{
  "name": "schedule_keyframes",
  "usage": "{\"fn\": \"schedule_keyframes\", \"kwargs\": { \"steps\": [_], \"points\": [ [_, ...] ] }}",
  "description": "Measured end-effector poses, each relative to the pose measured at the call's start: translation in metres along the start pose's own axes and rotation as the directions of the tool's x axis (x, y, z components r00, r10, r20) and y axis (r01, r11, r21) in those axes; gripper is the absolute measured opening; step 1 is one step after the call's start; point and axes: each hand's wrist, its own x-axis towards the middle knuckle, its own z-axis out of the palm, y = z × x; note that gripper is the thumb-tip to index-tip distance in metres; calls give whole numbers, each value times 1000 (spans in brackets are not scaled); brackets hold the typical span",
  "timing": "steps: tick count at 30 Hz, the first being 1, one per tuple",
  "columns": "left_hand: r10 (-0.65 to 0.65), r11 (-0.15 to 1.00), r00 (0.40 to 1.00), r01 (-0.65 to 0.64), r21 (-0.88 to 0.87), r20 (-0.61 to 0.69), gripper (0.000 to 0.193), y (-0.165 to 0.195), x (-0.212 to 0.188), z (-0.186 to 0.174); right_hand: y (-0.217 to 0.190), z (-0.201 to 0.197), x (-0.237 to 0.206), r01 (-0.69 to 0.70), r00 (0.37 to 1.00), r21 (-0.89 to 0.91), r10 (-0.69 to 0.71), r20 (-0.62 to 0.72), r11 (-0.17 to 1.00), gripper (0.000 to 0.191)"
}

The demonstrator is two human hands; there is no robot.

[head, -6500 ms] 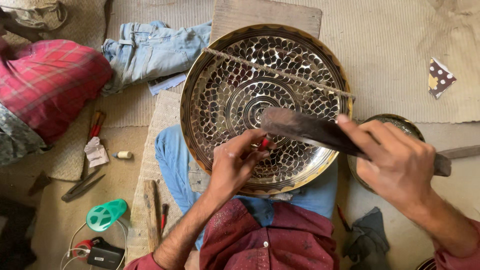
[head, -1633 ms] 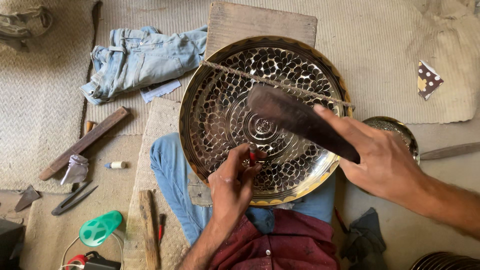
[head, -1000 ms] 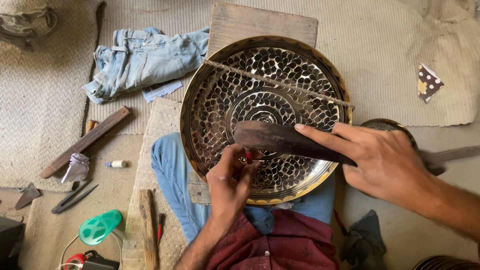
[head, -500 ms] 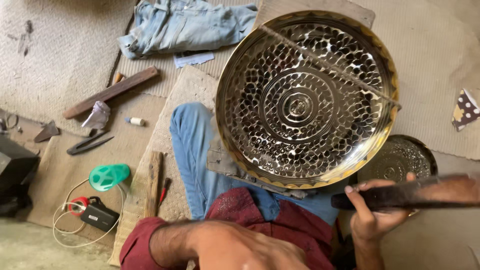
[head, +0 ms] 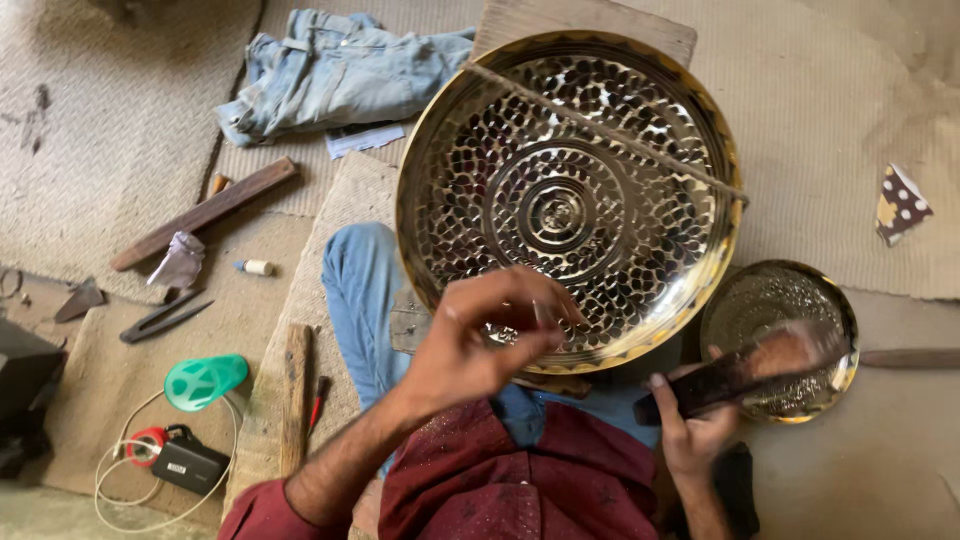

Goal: The person sits on the floor holding a red punch against a large decorative brass tray and strikes the punch with a wooden mallet, working the patterned surface section by section. They reposition the punch repeatedly across the tray to shape the embossed design.

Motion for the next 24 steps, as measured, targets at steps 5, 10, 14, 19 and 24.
{"fn": "schedule_keyframes", "kwargs": {
  "steps": [5, 10, 14, 19, 24],
  "points": [
    [-248, 922, 929, 313, 227, -276, 33, -28, 6, 8, -46, -13, 18, -154, 986, 6, 153, 60, 988, 39],
    [-213, 905, 926, 307, 294, -312, 39, -36, 6, 10, -90, -25, 50, -129, 968, -175, 162, 190, 976, 56],
    [-186, 910, 949, 265, 320, -256, 44, -40, 4, 11, -118, -25, 73, 71, 965, -352, 25, 260, 933, 79],
    [-110, 932, 990, 135, 336, -90, 46, -45, 1, 7, -147, -21, 96, 192, 935, -512, 2, 354, 837, 81],
    [-187, 919, 978, 206, 335, -88, 48, -53, -4, 3, -162, -13, 115, 389, 861, -698, 31, 507, 601, 79]
  ]
}}
